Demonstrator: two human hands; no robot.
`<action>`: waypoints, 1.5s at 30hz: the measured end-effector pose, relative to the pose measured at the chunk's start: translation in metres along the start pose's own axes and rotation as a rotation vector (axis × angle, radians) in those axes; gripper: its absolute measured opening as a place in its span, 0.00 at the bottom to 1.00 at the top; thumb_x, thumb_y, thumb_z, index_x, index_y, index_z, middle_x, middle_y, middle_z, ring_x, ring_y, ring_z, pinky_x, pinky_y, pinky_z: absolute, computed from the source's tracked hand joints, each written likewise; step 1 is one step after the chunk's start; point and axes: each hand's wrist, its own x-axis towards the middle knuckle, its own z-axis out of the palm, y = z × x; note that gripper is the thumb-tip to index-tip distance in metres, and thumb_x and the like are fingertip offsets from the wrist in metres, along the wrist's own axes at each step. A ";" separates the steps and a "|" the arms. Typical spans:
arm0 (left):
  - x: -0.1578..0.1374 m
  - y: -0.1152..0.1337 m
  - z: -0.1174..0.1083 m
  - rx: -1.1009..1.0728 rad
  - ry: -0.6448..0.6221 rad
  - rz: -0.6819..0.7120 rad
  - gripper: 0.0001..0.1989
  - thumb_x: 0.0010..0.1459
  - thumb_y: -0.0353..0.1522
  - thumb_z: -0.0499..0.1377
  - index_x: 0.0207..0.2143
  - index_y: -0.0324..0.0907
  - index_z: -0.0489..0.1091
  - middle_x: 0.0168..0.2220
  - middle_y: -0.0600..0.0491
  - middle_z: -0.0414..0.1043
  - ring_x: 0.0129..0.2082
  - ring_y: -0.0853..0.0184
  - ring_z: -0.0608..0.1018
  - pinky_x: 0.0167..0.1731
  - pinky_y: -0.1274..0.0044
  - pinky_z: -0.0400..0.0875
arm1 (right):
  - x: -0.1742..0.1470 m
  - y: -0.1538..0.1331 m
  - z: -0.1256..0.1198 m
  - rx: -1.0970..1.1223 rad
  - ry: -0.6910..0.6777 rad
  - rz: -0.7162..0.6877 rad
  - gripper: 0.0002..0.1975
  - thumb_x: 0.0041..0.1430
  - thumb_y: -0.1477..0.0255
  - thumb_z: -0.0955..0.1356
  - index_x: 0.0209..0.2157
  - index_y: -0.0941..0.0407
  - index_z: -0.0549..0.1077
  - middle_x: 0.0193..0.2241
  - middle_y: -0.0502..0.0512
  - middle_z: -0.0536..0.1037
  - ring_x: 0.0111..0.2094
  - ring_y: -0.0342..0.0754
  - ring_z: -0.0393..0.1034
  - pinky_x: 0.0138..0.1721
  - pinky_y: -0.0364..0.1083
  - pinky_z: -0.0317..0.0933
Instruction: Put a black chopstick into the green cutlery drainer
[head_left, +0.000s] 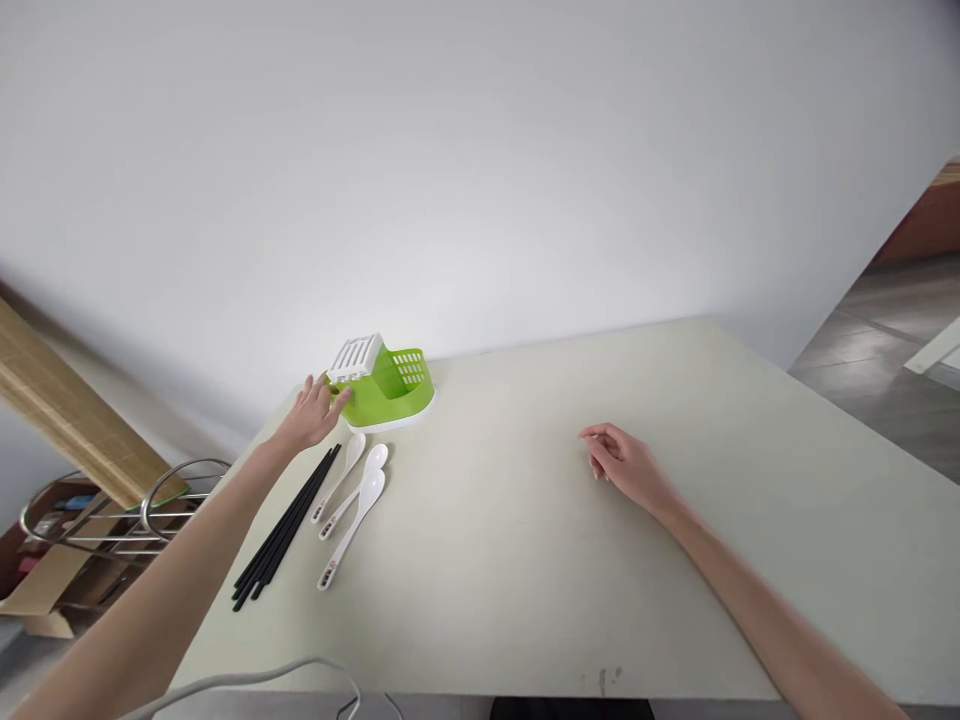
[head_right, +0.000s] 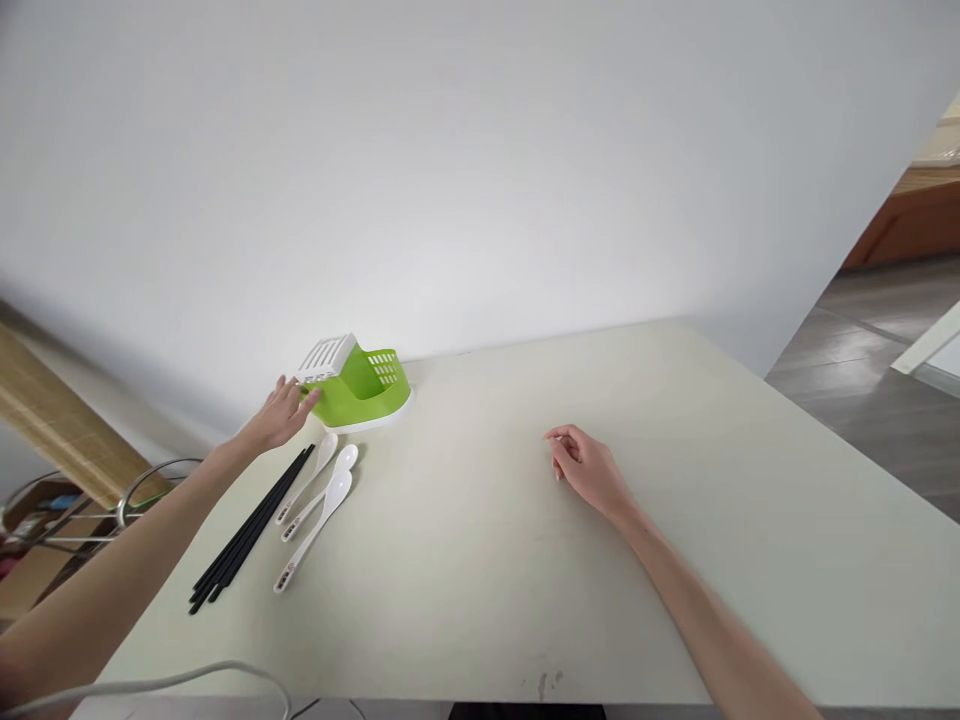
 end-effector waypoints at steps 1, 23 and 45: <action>-0.004 0.002 0.001 0.005 0.016 -0.041 0.36 0.68 0.55 0.44 0.54 0.31 0.68 0.65 0.22 0.62 0.72 0.30 0.56 0.62 0.37 0.54 | 0.001 0.001 0.000 -0.001 0.003 -0.004 0.18 0.69 0.54 0.65 0.45 0.53 0.74 0.24 0.48 0.75 0.24 0.47 0.72 0.28 0.46 0.62; -0.108 0.240 0.089 -0.961 -0.209 -0.063 0.15 0.67 0.46 0.56 0.41 0.44 0.68 0.34 0.54 0.72 0.24 0.70 0.70 0.26 0.76 0.65 | 0.001 0.001 0.004 -0.020 0.015 -0.020 0.20 0.69 0.52 0.64 0.45 0.53 0.75 0.25 0.49 0.74 0.25 0.48 0.71 0.31 0.47 0.63; -0.109 0.269 0.113 -1.110 -0.234 -0.209 0.19 0.47 0.32 0.57 0.22 0.45 0.44 0.22 0.60 0.42 0.25 0.72 0.48 0.26 0.76 0.43 | -0.006 -0.012 0.010 -0.261 0.017 -0.044 0.18 0.71 0.54 0.60 0.44 0.49 0.75 0.25 0.50 0.76 0.26 0.49 0.68 0.29 0.47 0.61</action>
